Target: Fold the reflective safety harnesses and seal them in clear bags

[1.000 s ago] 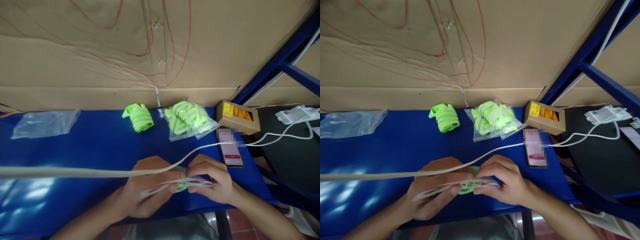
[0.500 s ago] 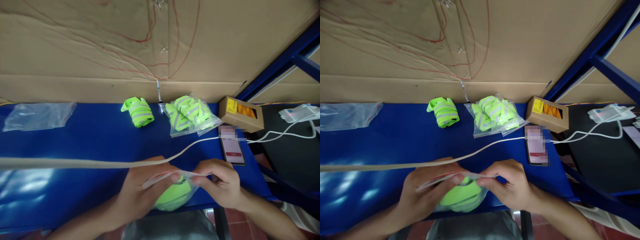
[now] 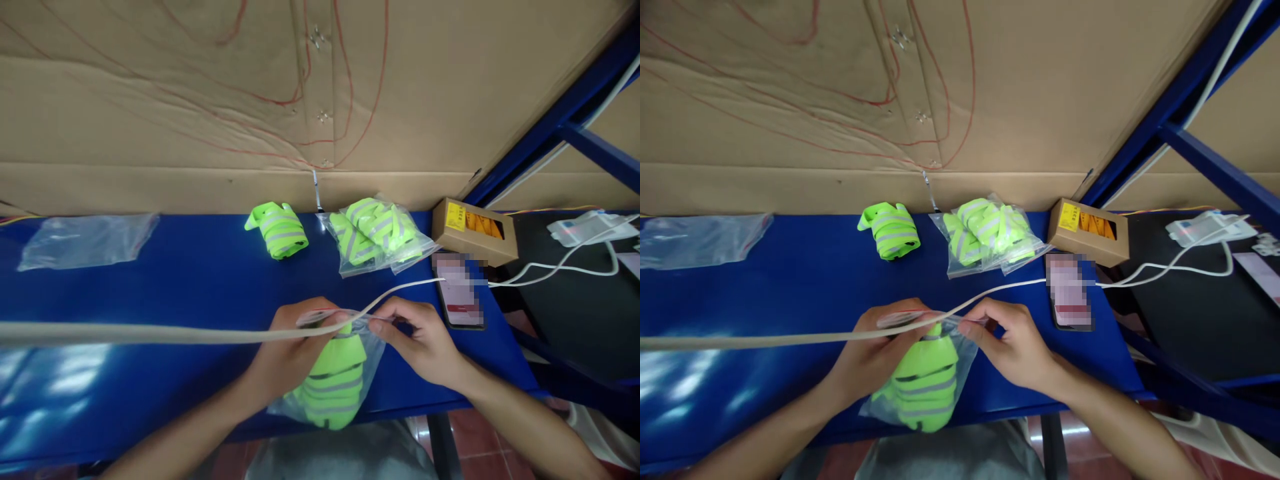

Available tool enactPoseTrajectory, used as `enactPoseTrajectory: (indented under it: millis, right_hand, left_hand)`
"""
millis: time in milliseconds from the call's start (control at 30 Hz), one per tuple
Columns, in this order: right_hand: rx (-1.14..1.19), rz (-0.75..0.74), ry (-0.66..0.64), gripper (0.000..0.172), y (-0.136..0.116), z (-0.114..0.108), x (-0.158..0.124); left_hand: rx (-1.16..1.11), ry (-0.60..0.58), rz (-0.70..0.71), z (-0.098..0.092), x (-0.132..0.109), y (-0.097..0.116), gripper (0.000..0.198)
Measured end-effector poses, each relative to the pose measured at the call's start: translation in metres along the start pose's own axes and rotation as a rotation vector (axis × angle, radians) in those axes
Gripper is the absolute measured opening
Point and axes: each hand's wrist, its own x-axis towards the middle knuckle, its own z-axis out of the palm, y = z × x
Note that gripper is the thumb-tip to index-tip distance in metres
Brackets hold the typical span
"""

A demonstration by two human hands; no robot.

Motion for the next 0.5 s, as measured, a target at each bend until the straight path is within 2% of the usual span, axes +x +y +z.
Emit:
enactPoseTrajectory:
  millis: [100, 200, 367, 500]
  right_hand:
    - [-0.016, -0.011, 0.000, 0.018, 0.002, 0.002, 0.000]
    - [-0.002, 0.003, 0.000, 0.018, 0.004, 0.002, 0.002]
    - [0.058, 0.144, -0.086, 0.017, 0.006, -0.007, 0.007]
    - [0.163, 0.242, -0.086, 0.025, 0.007, -0.013, 0.009]
  left_hand:
    - [0.005, 0.013, -0.054, 0.000, 0.000, -0.002, 0.039]
    - [-0.038, 0.005, -0.089, 0.000, 0.002, -0.004, 0.040]
    - [-0.062, 0.030, -0.106, -0.002, 0.005, -0.003, 0.036]
    - [-0.031, 0.095, -0.117, -0.007, 0.008, 0.000, 0.038]
